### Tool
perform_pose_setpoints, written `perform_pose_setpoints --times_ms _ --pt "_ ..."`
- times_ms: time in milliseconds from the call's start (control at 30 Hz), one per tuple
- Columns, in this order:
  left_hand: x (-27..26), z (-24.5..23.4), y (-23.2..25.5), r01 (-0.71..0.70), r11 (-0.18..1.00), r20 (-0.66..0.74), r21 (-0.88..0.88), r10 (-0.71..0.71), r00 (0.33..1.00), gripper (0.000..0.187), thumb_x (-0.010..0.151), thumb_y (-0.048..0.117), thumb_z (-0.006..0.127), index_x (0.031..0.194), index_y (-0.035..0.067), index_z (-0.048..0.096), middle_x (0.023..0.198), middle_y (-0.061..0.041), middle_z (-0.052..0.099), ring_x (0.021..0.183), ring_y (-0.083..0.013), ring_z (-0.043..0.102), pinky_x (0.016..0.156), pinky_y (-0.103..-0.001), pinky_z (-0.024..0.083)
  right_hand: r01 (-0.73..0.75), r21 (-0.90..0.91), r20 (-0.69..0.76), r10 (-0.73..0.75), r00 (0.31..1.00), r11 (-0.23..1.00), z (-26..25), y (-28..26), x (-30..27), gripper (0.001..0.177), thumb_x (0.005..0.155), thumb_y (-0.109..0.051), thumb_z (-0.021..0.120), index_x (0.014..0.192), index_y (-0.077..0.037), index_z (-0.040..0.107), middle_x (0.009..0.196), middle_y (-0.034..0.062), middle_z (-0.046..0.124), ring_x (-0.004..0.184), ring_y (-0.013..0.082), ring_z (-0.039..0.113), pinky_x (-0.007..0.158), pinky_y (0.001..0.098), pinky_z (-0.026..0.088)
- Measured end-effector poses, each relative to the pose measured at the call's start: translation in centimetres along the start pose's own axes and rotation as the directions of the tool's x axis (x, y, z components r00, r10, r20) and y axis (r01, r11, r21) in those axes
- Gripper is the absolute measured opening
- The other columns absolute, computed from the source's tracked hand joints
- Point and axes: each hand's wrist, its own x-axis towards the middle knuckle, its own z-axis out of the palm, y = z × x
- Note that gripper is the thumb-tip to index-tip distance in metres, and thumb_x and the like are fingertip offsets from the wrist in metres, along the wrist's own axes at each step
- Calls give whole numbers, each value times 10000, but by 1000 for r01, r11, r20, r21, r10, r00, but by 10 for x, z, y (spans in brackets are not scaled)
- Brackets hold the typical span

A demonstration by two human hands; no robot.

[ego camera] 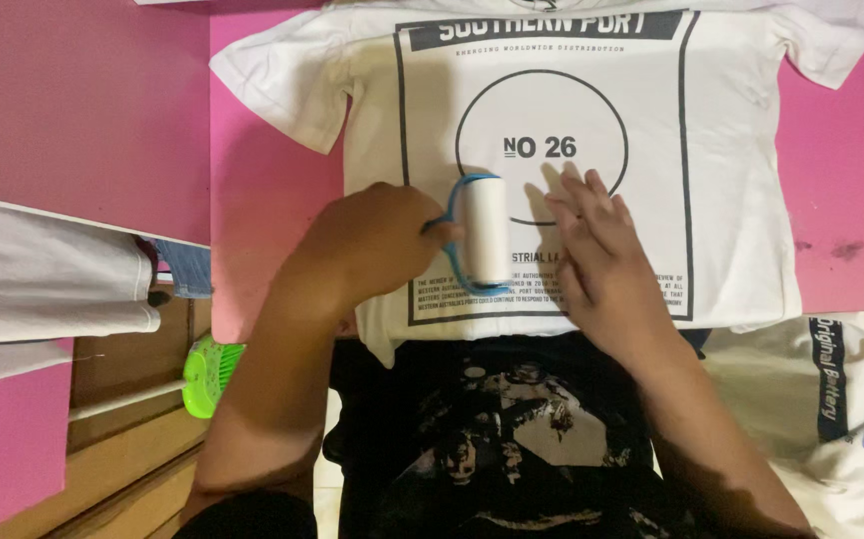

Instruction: The person uses a lint roller to clean a white t-shirt laid on a pink table. They roll the sticky roller over the front and back of the shirt, then flip it to continue cleaning the other side.

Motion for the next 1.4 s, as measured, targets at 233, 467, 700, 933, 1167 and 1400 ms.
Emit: perform_pose_setpoints --times_ms 233,467,700,933,1167,1400 --pt "-11 -6 -8 108 994 7 22 -109 994 401 982 463 564 947 110 752 923 -162 749 896 -368 712 831 -503 539 88 78 -21 -87 996 993 3 -22 6 494 954 -63 594 1442 1 567 1580 223 452 1519 433 369 1246 550 319" --pt "-13 -11 -18 107 993 3 45 -108 994 393 965 473 586 950 124 767 877 -167 744 856 -379 709 796 -505 543 85 -135 16 -84 996 987 8 -22 6 542 1027 -379 572 1449 -40 570 1583 202 451 1500 390 383 1215 543 309" --pt "-10 3 -18 -18 1000 -79 -14 17 997 395 946 463 615 909 98 763 866 -154 729 833 -385 694 745 -510 541 69 -150 40 -63 997 986 11 -20 2 527 1027 -365 572 1443 -42 578 1598 197 445 1503 370 394 1222 537 312" --pt "-25 -9 -34 134 989 -32 67 -132 991 371 953 460 601 934 126 762 858 -166 739 839 -384 710 787 -504 544 85 -136 40 -80 996 987 10 -21 3 523 1028 -339 594 1452 -33 573 1597 202 440 1499 385 401 1221 547 319" --pt "-26 -12 -17 57 998 -61 -2 -57 996 418 958 479 602 939 91 756 881 -169 729 845 -394 697 776 -514 537 71 -122 48 -65 997 990 8 -22 2 499 1027 -331 604 1432 -40 597 1602 200 448 1499 385 410 1213 551 326" --pt "-40 -17 -43 158 982 -40 108 -154 987 385 950 441 611 913 97 780 887 -168 731 843 -389 706 760 -512 551 89 -126 27 -87 996 988 8 -22 4 508 1028 -333 606 1445 -43 592 1598 196 448 1505 375 410 1225 544 327"
